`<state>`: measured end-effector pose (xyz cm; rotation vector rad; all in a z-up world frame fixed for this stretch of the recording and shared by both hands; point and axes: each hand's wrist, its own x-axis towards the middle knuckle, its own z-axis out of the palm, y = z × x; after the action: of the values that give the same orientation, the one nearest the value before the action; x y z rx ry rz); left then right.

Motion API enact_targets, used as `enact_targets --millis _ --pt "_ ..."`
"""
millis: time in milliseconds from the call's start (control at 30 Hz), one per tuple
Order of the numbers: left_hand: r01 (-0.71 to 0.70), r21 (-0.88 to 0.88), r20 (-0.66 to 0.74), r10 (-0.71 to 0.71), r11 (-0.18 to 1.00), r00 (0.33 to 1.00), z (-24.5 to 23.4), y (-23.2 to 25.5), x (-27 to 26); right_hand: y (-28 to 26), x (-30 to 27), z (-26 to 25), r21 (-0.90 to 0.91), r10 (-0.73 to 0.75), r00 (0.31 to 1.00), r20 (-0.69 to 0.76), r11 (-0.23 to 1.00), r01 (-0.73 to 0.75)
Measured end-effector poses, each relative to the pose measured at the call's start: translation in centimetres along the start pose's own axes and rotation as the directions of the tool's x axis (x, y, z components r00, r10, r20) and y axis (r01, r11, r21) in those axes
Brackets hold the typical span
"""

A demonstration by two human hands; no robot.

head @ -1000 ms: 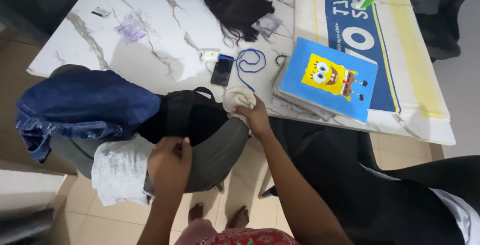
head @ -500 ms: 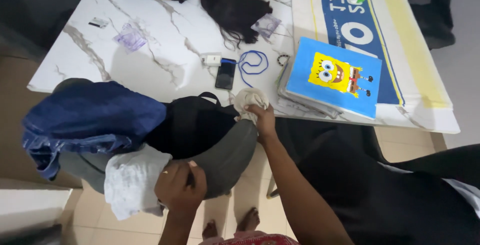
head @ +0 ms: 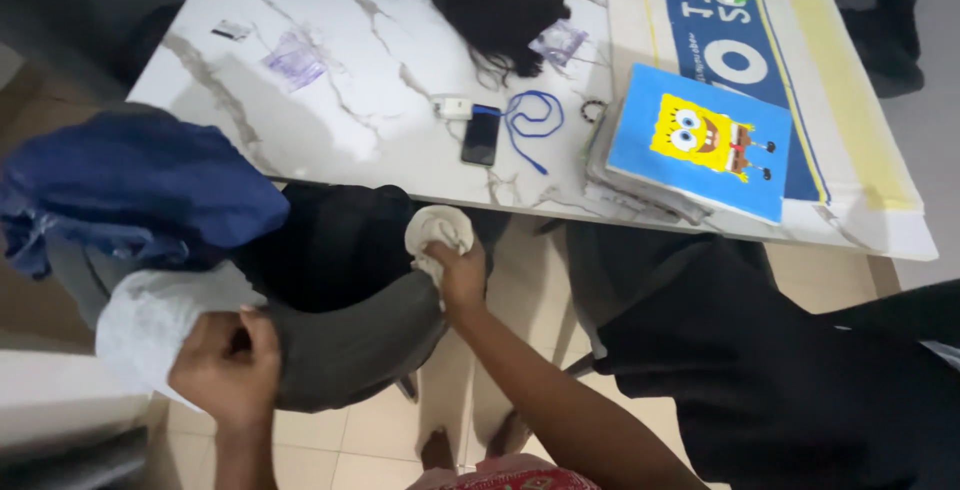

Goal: Cleaning a desk surface with a cloth and then ironing a striped towel.

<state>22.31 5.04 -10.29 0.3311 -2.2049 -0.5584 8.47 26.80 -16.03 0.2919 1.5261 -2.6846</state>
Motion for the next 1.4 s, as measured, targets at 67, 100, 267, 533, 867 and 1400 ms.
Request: enact_targets --millis 67,100,267,533,867,1400 --pt "0.002 0.029 -0.001 -0.002 1.0 1.0 -0.6 -2.3 0.7 0.9 -1.3 1.8 0.003 -0.015 1.0 0.005 1.0 0.015" --pt "-0.001 0.052 0.005 0.001 0.999 1.0 -1.0 -3.4 0.9 1.3 -2.1 2.6 0.007 -0.032 0.999 0.001 0.999 0.032" --pt "0.039 0.084 0.015 -0.041 0.996 0.999 -1.5 -6.9 2.7 1.7 -4.5 5.0 -0.166 -0.075 0.995 0.058 0.982 0.084" --pt "0.051 0.084 0.15 -0.064 0.995 0.987 3.7 -5.2 5.3 2.0 -2.9 4.7 -0.078 0.033 0.969 0.247 0.997 -0.014" --pt "0.232 -0.359 0.405 -0.073 0.904 0.911 14.0 4.9 4.3 -2.6 1.0 0.9 0.019 0.228 0.974 -0.011 0.974 -0.227" --pt "0.972 -0.113 0.959 -0.278 -0.204 0.053 30.1 13.6 5.9 -11.6 16.8 -3.1 -0.195 0.297 0.947 0.122 0.943 -0.271"
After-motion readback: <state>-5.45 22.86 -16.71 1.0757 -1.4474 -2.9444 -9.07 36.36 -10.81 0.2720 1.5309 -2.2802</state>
